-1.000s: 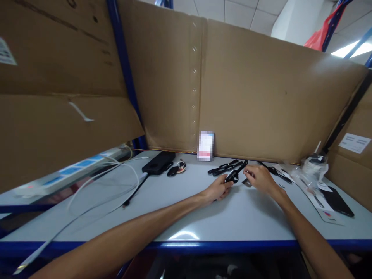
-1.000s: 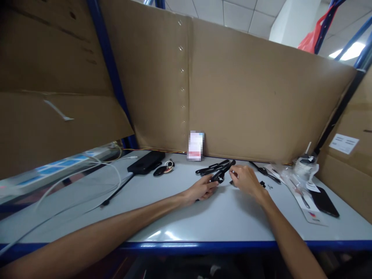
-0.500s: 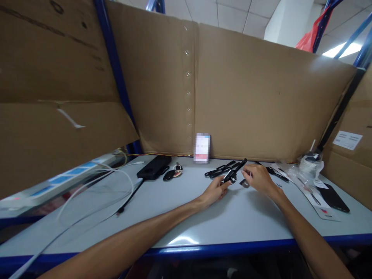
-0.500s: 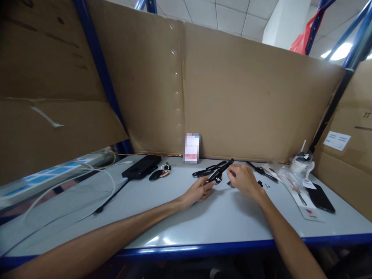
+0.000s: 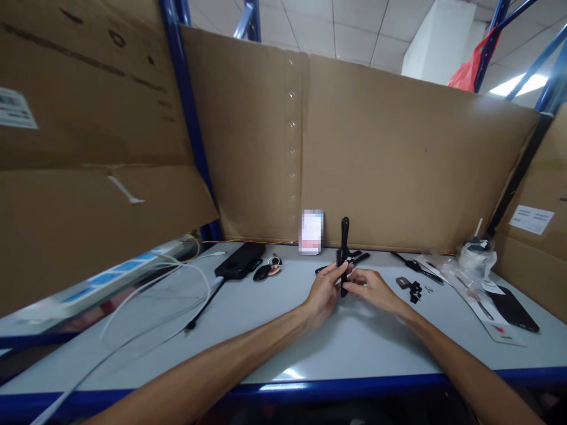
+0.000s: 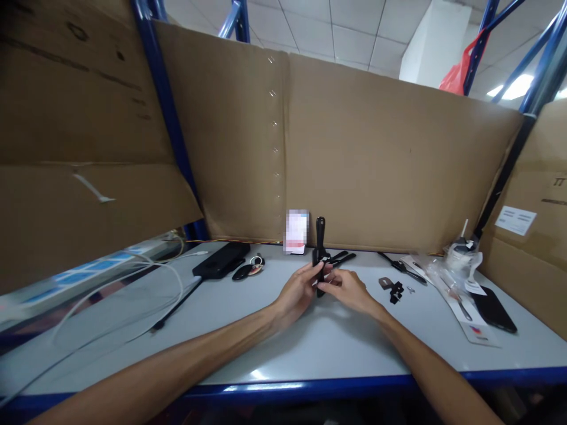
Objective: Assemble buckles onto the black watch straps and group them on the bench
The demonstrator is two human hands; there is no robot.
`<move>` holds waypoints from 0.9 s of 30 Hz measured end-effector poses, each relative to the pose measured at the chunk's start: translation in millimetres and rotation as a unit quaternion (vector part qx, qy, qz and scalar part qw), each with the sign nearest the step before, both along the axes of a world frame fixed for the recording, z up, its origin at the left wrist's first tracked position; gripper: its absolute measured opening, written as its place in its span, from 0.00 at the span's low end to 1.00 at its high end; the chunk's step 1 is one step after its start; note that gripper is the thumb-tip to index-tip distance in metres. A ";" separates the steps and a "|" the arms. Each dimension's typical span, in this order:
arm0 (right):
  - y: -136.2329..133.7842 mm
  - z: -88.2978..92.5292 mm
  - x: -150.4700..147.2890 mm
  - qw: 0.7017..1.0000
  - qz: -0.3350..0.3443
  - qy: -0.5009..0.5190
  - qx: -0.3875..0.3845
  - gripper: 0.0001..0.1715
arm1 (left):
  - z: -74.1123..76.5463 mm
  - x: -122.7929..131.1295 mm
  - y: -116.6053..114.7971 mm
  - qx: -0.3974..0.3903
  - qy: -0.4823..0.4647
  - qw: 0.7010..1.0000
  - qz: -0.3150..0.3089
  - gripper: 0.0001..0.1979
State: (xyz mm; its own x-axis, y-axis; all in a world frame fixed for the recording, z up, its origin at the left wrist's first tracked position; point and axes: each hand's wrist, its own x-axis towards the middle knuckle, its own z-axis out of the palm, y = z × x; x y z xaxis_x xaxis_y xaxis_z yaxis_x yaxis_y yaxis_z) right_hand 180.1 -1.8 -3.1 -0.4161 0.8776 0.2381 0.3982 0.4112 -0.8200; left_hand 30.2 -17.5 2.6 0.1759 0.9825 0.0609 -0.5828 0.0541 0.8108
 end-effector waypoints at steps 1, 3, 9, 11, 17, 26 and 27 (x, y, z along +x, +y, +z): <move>0.9 -0.2 0.3 1.000 0.004 0.008 -0.004 0.17 | 0.7 0.6 -0.8 0.006 -0.001 1.000 0.000 0.20; 1.3 0.7 1.4 1.000 0.003 0.005 0.014 0.17 | 1.4 2.0 -2.5 0.026 0.001 1.000 -0.003 0.17; -11.8 11.4 -7.8 0.969 -0.126 -0.170 0.125 0.14 | 0.9 4.6 -7.0 0.051 0.008 0.999 -0.017 0.12; -15.8 13.1 -13.6 0.956 -0.161 -0.200 0.141 0.13 | -0.6 4.8 -6.8 0.047 0.011 0.999 -0.022 0.13; -14.8 12.0 -14.9 0.980 -0.145 -0.082 0.108 0.10 | -4.1 4.0 -4.1 0.038 0.034 0.998 -0.048 0.15; -16.6 27.6 -1.4 0.969 -0.040 0.196 -0.141 0.14 | -5.7 -6.6 7.0 0.142 0.114 0.977 -0.115 0.21; -17.6 27.5 -1.9 0.968 -0.039 0.199 -0.147 0.14 | -7.1 -7.2 8.6 0.161 0.137 0.974 -0.080 0.22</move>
